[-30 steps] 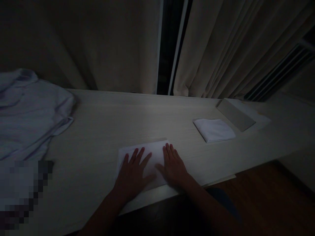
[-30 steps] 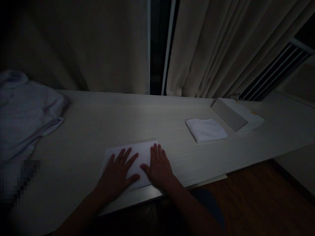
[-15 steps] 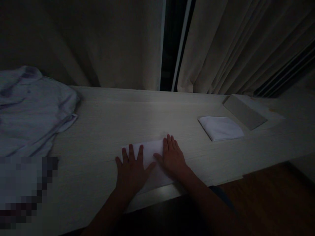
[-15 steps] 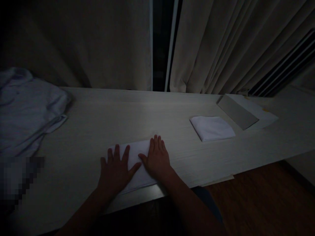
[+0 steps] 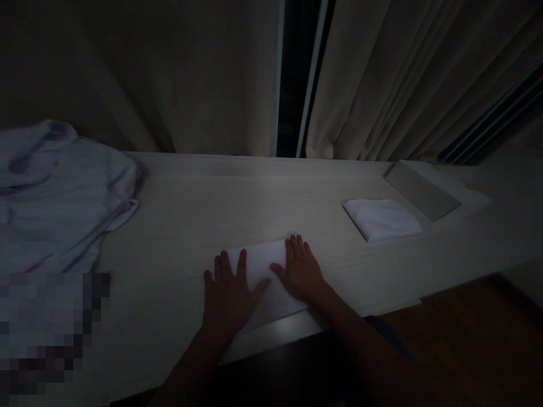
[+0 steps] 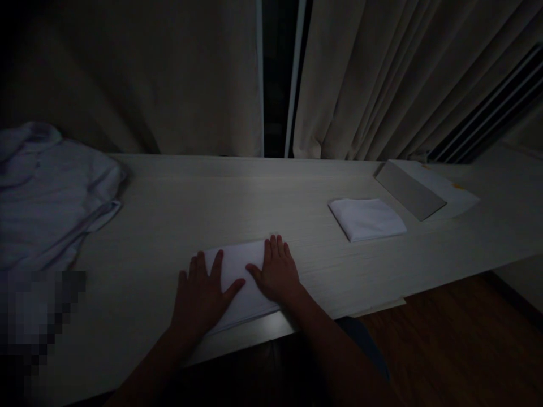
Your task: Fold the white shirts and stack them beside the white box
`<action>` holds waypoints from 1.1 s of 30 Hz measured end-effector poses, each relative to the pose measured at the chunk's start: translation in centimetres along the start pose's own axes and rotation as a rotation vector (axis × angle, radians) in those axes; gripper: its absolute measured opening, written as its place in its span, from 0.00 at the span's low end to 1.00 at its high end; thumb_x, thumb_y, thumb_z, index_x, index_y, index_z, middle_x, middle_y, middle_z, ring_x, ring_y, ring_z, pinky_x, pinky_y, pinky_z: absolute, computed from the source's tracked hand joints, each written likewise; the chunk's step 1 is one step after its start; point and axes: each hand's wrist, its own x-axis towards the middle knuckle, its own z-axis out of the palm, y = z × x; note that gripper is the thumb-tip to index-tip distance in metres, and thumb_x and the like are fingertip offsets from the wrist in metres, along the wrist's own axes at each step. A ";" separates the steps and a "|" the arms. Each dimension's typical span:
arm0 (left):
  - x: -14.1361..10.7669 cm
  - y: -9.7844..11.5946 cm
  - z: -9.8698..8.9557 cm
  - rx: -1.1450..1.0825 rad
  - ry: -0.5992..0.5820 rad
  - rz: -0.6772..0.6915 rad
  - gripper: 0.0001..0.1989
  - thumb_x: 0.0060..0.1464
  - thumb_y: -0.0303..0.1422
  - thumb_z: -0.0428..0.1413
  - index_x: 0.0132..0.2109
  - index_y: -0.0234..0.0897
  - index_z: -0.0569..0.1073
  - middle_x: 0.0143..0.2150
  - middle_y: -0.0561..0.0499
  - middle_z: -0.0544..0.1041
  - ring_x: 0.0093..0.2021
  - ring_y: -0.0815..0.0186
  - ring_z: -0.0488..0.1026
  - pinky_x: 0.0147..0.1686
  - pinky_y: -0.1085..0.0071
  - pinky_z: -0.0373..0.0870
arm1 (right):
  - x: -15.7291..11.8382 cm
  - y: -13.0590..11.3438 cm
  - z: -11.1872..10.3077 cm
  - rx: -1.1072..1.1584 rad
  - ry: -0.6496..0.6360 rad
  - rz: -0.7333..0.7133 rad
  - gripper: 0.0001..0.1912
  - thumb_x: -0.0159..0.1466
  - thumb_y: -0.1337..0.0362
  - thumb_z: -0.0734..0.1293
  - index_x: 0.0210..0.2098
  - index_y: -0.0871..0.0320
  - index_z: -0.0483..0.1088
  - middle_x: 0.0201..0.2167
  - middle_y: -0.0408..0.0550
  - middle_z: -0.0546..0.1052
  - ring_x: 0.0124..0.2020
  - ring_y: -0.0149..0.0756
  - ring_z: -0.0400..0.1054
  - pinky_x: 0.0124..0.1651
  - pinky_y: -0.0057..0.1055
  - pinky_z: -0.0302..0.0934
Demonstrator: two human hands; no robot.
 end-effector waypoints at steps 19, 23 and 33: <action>-0.1 -0.3 -0.4 -0.021 -0.005 0.010 0.42 0.55 0.60 0.41 0.70 0.42 0.51 0.72 0.39 0.46 0.70 0.40 0.42 0.63 0.41 0.44 | -1.6 -2.1 -0.4 -0.010 -0.053 -0.146 0.29 0.70 0.50 0.54 0.69 0.47 0.50 0.71 0.43 0.45 0.71 0.48 0.33 0.70 0.51 0.30; -0.1 -0.4 0.1 -0.047 -0.018 -0.004 0.46 0.52 0.61 0.43 0.70 0.37 0.50 0.72 0.36 0.47 0.70 0.39 0.41 0.64 0.42 0.45 | -1.5 -1.8 -0.3 -0.011 -0.051 -0.152 0.30 0.70 0.49 0.54 0.69 0.48 0.49 0.71 0.43 0.44 0.71 0.47 0.32 0.70 0.51 0.29; 1.4 -7.6 -3.7 -0.592 -0.059 -0.480 0.28 0.52 0.51 0.52 0.54 0.39 0.72 0.49 0.43 0.78 0.44 0.56 0.77 0.43 0.59 0.73 | -1.5 -1.9 -0.1 0.093 -0.052 -0.148 0.31 0.69 0.50 0.57 0.68 0.50 0.51 0.71 0.45 0.45 0.71 0.49 0.32 0.70 0.52 0.28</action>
